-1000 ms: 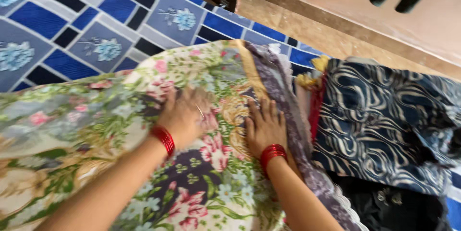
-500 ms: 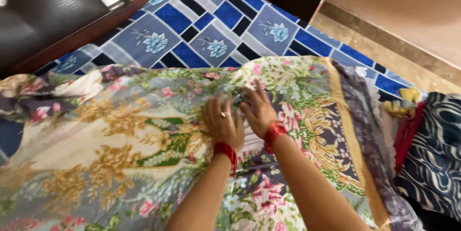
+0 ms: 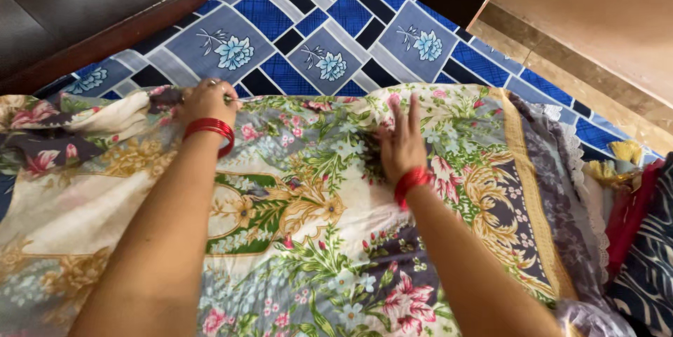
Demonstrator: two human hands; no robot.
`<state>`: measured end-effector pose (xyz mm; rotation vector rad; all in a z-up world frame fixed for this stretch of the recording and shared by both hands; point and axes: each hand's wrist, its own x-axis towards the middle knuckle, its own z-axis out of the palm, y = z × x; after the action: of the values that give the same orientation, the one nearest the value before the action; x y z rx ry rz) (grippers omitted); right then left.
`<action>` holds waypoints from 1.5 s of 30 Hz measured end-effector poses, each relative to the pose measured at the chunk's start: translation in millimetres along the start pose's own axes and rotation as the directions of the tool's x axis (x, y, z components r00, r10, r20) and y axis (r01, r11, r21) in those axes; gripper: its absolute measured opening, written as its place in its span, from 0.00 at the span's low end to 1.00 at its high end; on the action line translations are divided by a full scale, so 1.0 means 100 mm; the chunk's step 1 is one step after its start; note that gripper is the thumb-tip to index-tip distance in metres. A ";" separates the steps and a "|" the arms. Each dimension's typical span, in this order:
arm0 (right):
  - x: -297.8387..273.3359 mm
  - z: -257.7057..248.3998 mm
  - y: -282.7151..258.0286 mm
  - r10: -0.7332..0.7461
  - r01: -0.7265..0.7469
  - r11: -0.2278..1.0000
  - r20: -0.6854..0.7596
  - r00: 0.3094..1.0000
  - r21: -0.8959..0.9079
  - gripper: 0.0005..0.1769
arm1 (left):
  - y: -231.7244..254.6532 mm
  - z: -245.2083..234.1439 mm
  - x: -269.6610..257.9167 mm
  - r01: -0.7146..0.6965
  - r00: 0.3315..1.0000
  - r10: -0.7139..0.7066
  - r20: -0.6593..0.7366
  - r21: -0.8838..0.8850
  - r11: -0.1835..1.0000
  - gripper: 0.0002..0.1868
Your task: The person folds a floral-patterned garment on a bed. They smooth the fabric, fold the sides inward, and then fold the garment in half lengthwise, pressing down to flatten the folds.
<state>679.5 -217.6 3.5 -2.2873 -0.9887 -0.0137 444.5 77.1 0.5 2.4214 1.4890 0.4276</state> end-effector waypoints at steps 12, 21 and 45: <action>0.54 -0.28 0.15 -0.428 0.462 0.879 0.232 0.874 -0.120 0.09 | -0.18 0.12 -0.03 0.030 0.977 -0.062 -0.202 -0.156 0.987 0.05; 0.50 -0.30 -0.10 -0.233 0.254 0.940 0.114 0.966 -0.227 0.15 | -0.10 0.02 -0.45 -0.205 0.818 0.188 -0.544 0.028 0.978 0.11; 0.75 0.37 -0.12 -0.042 -0.033 0.994 0.658 0.752 0.100 0.39 | 0.00 0.09 -0.61 -0.264 0.789 0.358 -0.500 0.251 0.931 0.20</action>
<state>717.1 -141.8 -0.2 -2.2137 -1.2947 0.8905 421.6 21.9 -14.7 2.8505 1.3405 1.1915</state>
